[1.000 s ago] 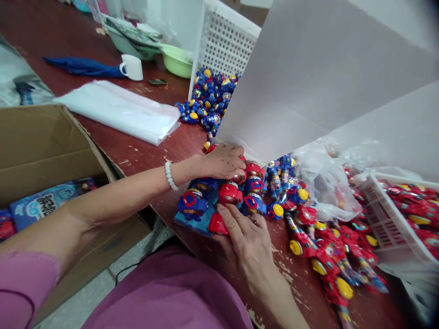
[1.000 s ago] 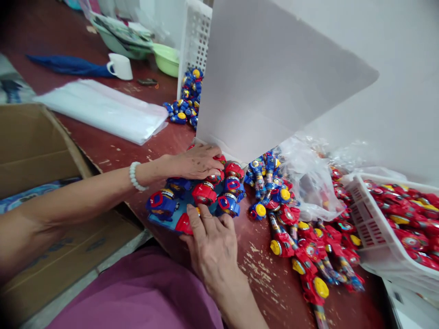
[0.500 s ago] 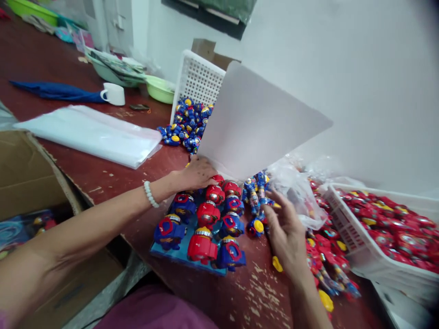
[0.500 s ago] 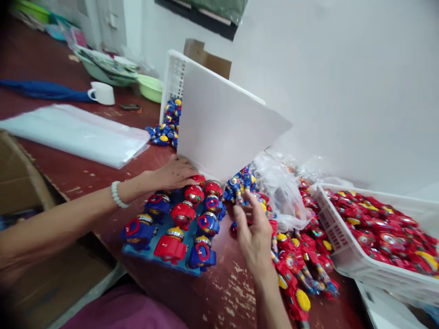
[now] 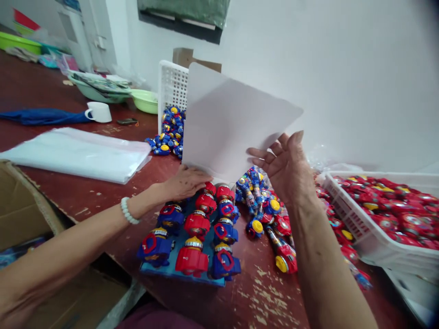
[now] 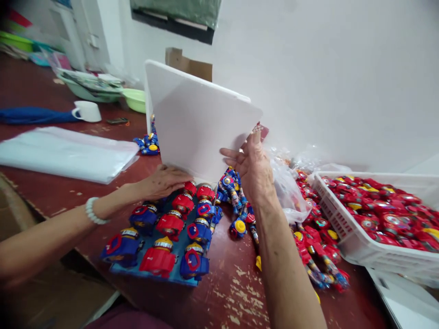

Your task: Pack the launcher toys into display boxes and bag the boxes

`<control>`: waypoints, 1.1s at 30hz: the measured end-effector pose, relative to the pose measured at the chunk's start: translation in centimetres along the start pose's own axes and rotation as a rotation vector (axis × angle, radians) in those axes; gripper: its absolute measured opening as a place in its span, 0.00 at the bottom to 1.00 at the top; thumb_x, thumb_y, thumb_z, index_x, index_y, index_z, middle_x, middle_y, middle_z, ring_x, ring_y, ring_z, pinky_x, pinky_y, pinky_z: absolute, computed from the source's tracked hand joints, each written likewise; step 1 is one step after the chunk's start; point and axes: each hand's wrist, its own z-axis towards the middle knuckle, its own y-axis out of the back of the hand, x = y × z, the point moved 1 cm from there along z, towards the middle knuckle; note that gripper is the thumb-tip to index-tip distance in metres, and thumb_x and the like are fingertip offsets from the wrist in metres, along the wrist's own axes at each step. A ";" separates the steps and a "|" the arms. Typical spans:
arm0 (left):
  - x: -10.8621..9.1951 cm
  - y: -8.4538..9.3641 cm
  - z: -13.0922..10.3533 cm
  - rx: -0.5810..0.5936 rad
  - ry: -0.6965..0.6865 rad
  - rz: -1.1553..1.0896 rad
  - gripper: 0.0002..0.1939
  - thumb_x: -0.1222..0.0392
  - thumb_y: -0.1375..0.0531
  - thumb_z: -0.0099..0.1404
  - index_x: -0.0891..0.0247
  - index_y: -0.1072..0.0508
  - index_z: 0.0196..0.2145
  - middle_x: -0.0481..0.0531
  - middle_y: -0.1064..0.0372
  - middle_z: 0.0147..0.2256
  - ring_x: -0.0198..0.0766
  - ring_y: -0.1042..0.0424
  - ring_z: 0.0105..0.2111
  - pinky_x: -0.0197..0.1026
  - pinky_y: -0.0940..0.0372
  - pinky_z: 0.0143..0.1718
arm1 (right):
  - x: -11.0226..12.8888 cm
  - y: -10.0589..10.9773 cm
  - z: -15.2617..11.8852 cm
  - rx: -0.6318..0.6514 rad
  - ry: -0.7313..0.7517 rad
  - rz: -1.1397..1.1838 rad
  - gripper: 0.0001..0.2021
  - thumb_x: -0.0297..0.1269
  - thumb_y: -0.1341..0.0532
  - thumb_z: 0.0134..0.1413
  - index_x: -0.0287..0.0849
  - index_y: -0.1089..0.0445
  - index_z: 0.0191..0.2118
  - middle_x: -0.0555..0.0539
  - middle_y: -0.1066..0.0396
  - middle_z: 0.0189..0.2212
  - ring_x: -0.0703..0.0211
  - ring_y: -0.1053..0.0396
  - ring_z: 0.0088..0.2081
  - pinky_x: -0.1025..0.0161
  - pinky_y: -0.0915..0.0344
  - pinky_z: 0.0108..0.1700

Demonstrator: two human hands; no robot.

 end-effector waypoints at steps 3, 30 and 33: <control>-0.6 3.0 -1.4 -0.139 0.195 -0.380 0.19 0.54 0.50 0.68 0.67 0.27 0.48 0.58 0.27 0.48 0.43 0.30 0.48 0.46 0.39 0.50 | -0.2 0.1 -1.5 -0.002 -0.039 0.045 0.35 0.64 0.61 0.60 0.40 0.35 0.53 0.40 0.30 0.44 0.51 0.26 0.45 0.56 0.28 0.47; -3.4 8.7 -8.5 0.260 0.290 -0.761 0.14 0.59 0.38 0.60 0.63 0.24 0.44 0.52 0.24 0.40 0.42 0.27 0.41 0.38 0.33 0.43 | -4.8 0.9 -10.7 0.262 0.082 -0.585 0.21 0.38 0.37 0.53 0.40 0.32 0.53 0.48 0.27 0.30 0.58 0.31 0.27 0.60 0.34 0.31; -3.4 8.0 -9.5 0.181 0.281 -0.495 0.12 0.56 0.40 0.61 0.64 0.24 0.40 0.50 0.24 0.35 0.39 0.28 0.35 0.35 0.35 0.37 | -5.8 0.7 -11.8 0.231 0.179 -0.704 0.19 0.36 0.37 0.54 0.42 0.32 0.52 0.47 0.26 0.34 0.57 0.30 0.29 0.60 0.35 0.32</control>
